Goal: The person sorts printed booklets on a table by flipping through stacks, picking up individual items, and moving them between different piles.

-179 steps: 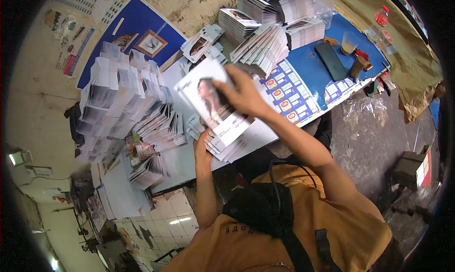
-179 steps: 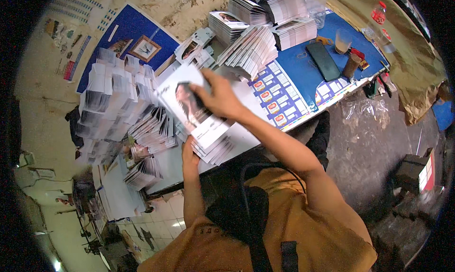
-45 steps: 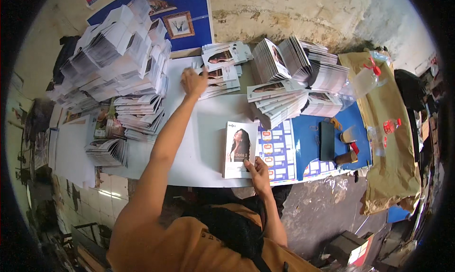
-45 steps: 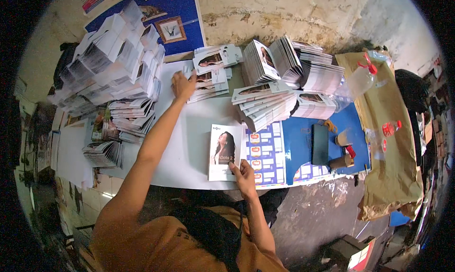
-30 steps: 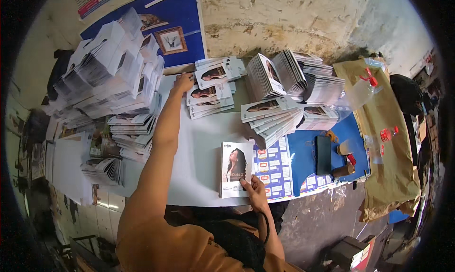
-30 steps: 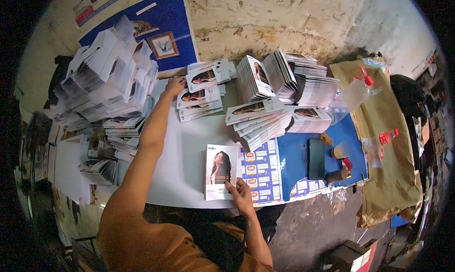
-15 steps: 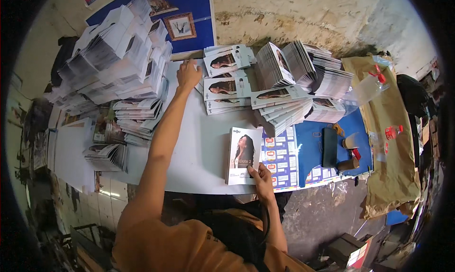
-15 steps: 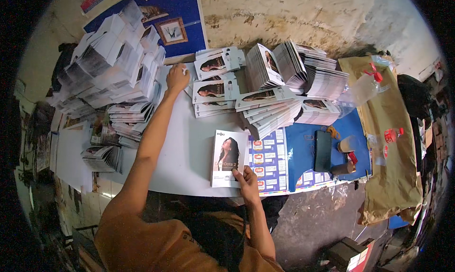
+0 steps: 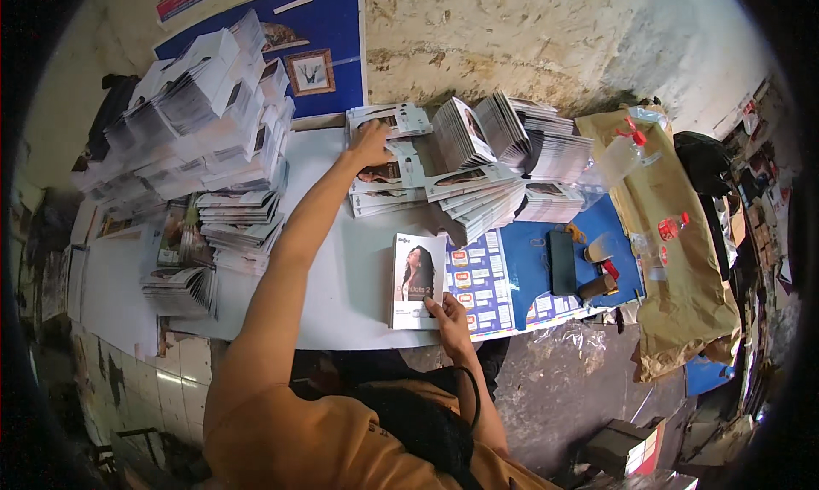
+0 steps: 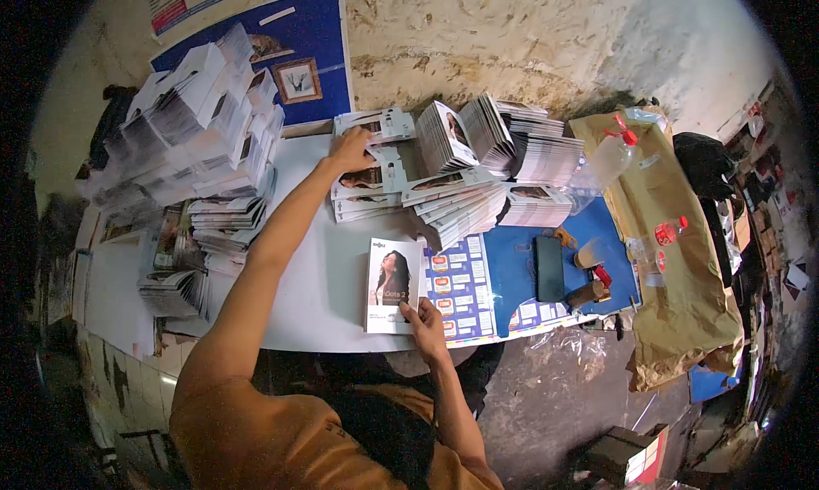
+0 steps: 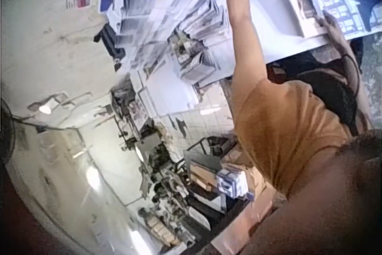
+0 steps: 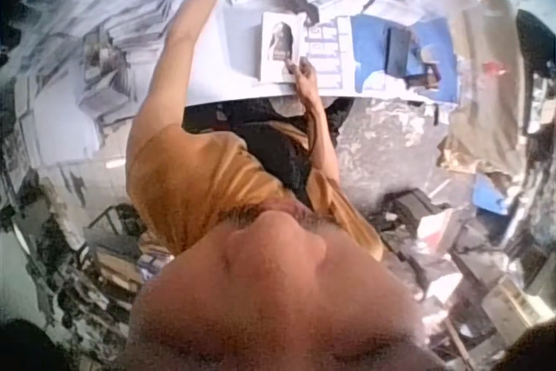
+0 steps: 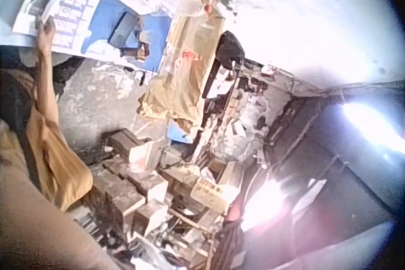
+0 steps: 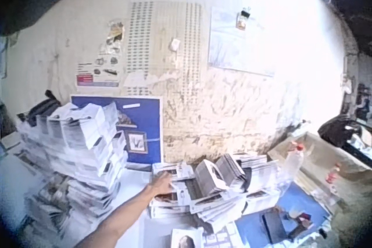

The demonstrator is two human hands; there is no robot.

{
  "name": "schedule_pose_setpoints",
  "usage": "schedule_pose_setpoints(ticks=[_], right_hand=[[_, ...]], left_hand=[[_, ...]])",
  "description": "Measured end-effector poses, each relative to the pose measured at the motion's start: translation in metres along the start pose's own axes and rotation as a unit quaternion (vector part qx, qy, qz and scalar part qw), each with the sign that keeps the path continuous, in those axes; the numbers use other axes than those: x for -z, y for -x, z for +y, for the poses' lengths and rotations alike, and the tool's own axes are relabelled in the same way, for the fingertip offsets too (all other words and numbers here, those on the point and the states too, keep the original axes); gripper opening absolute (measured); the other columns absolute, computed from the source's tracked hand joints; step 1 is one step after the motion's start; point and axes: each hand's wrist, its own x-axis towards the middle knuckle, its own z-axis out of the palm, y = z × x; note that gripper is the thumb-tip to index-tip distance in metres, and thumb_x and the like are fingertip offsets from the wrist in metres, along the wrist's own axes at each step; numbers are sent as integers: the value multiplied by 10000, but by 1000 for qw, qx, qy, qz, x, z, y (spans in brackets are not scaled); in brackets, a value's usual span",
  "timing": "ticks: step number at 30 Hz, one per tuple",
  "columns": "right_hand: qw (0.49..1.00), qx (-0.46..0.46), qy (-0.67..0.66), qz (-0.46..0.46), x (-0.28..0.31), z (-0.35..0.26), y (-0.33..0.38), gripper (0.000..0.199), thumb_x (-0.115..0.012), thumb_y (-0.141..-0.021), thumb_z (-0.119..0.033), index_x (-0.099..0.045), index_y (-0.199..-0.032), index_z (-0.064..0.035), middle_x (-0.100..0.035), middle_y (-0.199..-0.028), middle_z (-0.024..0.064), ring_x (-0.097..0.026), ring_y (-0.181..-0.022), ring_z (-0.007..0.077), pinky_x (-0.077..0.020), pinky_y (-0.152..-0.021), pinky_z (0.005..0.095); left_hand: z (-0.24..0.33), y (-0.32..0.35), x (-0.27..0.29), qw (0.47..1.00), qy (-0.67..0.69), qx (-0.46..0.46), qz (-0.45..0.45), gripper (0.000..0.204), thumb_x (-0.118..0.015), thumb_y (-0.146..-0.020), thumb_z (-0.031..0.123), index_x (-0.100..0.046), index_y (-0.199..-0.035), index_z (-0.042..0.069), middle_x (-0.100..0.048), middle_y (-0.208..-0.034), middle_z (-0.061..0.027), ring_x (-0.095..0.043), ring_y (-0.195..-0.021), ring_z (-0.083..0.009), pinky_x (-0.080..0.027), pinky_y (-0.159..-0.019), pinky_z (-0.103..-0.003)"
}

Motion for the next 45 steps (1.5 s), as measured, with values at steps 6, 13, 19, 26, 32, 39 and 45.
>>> schedule_pose_setpoints(ticks=[6, 13, 19, 26, 32, 39, 45], right_hand=[[1000, 7, -3, -13, 17, 8, -6, 220, -642, -953, -168, -621, -1100, -6, -682, -954, 24, -602, -851, 87, -463, -773, 263], [999, 17, 48, -8, 8, 4, 1, 249, -656, -940, -186, -624, -1097, 4, -674, -936, 29, -594, -838, 91, -457, -751, 266], [999, -16, 38, -1, 7, 4, -3, 342, -692, -920, -205, -607, -1113, 63, -678, -982, 80, -604, -857, 129, -486, -760, 284], [999, -18, 38, 3, 9, 4, -8, 432, -677, -919, -157, -543, -1261, 72, -700, -976, 142, -645, -847, 162, -512, -737, 294], [998, -8, 46, -44, -9, -11, -17, 447, -607, -937, -130, -510, -1326, 68, -677, -1105, 184, -667, -915, 188, -550, -761, 281], [954, -193, -218, -74, -5, -36, -13, 713, -573, -913, -446, -439, -1373, 82, -629, -1158, 211, -669, -918, 237, -566, -796, 361], [996, -63, 33, -49, -12, -20, -14, 520, -698, -893, -184, -487, -1294, 69, -647, -1107, 190, -657, -891, 215, -555, -712, 306]], left_hand=[[67, 77, -13, 966, -164, -116, -165, 829, -813, -603, 353, -508, -1271, -31, -448, -1320, -239, -485, -1222, -406, -452, -960, -598], [55, 93, -33, 977, -204, -29, -46, 409, -616, -857, 167, -515, -1218, 2, -505, -1232, -193, -572, -1114, -405, -498, -881, -624], [35, 128, -21, 994, -79, 3, 80, 261, -537, -867, 59, -592, -1123, 60, -559, -1132, -185, -576, -1101, -383, -487, -954, -534], [83, 257, 39, 943, 101, -177, 262, 346, -706, -712, 50, -700, -1053, 112, -550, -1019, -84, -559, -1060, -308, -356, -1075, -550], [134, 315, 23, 941, 121, -276, 153, 196, -711, -757, 103, -683, -945, 149, -517, -1045, -41, -517, -1111, -232, -256, -1120, -550], [141, 314, 10, 966, 78, -246, 24, 226, -634, -798, 36, -587, -1013, 85, -505, -1130, -81, -450, -1218, -271, -211, -1127, -625], [137, 332, 58, 987, -39, -112, -108, 779, -734, -774, 130, -364, -1457, 77, -311, -1482, -178, -258, -1416, -430, -177, -1144, -645]])
